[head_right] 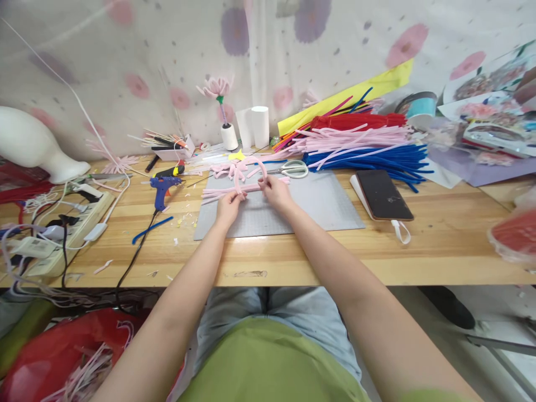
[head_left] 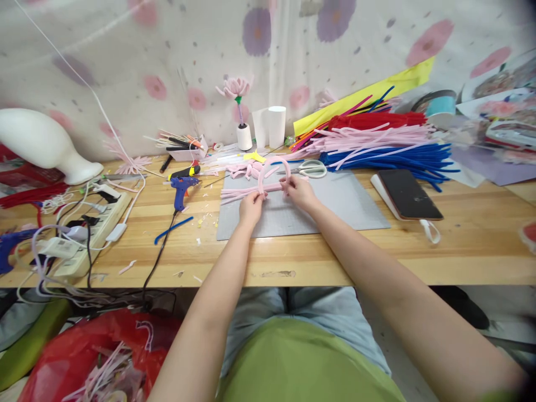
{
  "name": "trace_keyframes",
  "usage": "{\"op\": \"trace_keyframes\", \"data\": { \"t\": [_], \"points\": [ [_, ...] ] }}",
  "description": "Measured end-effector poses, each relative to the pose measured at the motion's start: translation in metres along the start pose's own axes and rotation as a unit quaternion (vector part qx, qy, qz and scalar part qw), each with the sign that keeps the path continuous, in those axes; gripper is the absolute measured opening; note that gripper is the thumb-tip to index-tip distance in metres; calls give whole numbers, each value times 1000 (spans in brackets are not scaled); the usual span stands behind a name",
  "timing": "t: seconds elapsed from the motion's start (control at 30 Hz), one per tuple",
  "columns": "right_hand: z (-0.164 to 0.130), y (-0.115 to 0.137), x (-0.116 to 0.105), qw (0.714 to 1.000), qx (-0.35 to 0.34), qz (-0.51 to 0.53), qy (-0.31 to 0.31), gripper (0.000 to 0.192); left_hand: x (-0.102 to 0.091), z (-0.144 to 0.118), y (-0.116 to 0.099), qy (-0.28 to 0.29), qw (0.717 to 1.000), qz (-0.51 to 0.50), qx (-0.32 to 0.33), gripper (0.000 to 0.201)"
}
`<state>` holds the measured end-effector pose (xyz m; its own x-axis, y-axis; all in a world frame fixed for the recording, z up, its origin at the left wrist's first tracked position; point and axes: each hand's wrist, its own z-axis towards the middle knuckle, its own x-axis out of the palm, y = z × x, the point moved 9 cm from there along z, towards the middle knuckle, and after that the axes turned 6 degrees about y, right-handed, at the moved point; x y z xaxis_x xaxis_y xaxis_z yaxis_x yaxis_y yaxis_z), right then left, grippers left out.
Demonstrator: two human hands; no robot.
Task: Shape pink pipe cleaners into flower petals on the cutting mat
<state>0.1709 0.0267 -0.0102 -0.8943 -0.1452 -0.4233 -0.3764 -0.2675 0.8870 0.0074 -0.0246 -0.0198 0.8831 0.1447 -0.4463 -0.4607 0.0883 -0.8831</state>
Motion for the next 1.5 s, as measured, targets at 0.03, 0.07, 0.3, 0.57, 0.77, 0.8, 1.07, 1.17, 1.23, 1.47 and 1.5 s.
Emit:
{"op": "trace_keyframes", "data": {
  "t": [0.03, 0.07, 0.3, 0.57, 0.77, 0.8, 1.07, 1.17, 1.23, 1.47, 1.5],
  "points": [
    [-1, -1, 5, 997, 3, 72, 6, 22, -1, -1, 1, -8, 999, -50, -3, 22],
    [-2, -1, 10, 991, 3, 132, 12, 24, -1, -2, 2, -10, 995, -97, -7, 22],
    [-13, 8, 37, 973, -18, 216, 77, 28, 19, -11, 3, 40, 984, -167, -50, 25],
    [-14, 11, 36, 981, -30, 181, 60, 24, 33, -8, 10, 103, 974, -192, -68, 24],
    [-14, 9, 36, 979, -13, 195, 61, 24, 35, -10, 9, 128, 963, -221, -84, 19],
    [-14, 8, 37, 977, -9, 201, 64, 24, 35, -10, 8, 129, 963, -223, -84, 19],
    [-16, 4, 43, 971, 24, 227, 76, 27, 34, -10, 8, 115, 974, -176, -84, 17],
    [-18, 9, 44, 973, 14, 213, 85, 28, 34, -10, 8, 115, 978, -152, -86, 14],
    [-20, 14, 42, 977, 0, 192, 92, 27, 34, -12, 8, 121, 976, -150, -98, 11],
    [-26, 4, 30, 946, 50, 299, 117, 36, 28, -28, 7, 231, 934, -228, -151, 16],
    [-26, 1, 28, 934, 63, 332, 114, 36, 27, -31, 7, 246, 929, -228, -155, 16]
  ]
}}
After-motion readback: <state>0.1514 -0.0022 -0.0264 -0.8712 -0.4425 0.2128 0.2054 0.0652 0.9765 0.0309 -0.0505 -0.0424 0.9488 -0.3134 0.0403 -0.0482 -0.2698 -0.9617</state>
